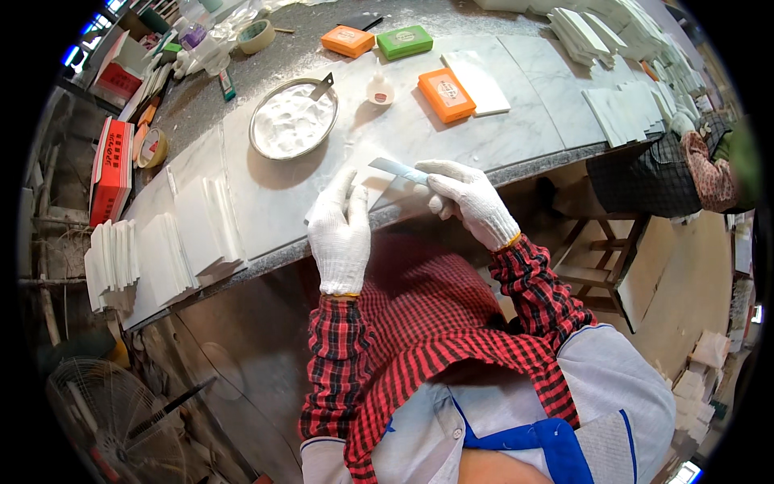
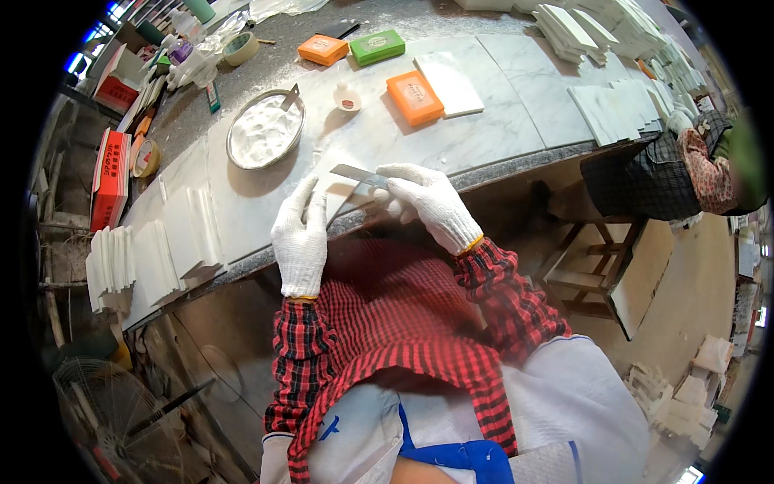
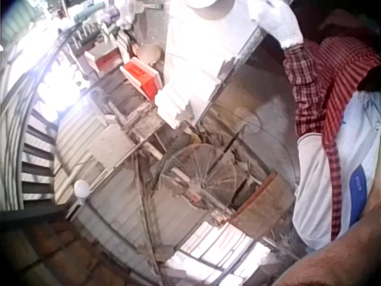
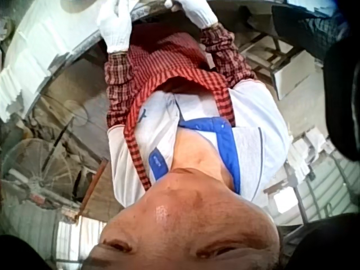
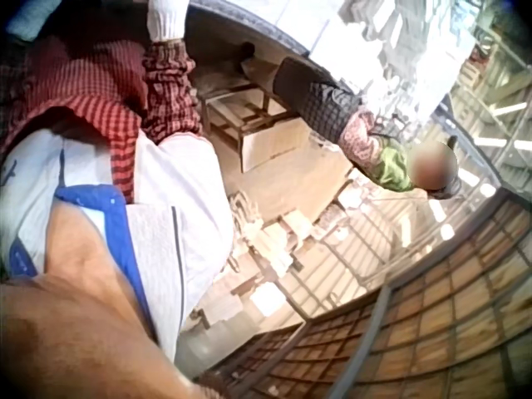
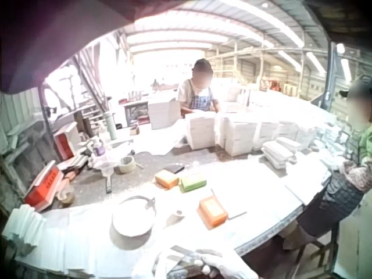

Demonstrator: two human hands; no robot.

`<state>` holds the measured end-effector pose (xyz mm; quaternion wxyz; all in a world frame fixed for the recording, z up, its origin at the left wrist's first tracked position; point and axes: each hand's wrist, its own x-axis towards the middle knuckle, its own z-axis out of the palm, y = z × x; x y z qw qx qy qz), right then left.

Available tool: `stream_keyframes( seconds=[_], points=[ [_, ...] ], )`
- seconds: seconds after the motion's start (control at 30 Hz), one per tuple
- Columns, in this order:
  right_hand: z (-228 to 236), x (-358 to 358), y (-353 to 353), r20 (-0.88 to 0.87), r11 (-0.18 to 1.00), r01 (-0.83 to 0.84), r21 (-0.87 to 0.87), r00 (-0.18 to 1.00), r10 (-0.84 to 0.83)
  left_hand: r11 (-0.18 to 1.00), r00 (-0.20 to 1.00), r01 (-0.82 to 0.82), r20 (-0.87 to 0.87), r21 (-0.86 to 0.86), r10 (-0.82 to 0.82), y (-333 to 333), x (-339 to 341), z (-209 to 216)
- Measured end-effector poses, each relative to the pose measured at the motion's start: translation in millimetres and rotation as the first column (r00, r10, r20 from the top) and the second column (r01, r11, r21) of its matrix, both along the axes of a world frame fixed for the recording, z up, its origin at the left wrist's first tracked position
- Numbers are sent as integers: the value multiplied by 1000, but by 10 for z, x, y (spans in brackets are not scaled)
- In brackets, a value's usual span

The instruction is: The person scoops white powder from a metal bowl using a small metal spatula and spreads it onto the surface of white rectangular tiles. The person repeats this process on multiple tiles, applying the powder to different sides and edges.

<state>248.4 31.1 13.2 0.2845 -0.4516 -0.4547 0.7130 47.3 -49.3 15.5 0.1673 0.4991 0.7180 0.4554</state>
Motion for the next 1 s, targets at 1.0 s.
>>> stream_keyframes(
  seconds=[1.0],
  points=[
    [416,-1381,901,438,-34,-463,886,857,-273,958,959,-119,-219,263,179,-59,-1192,-405]
  ],
)
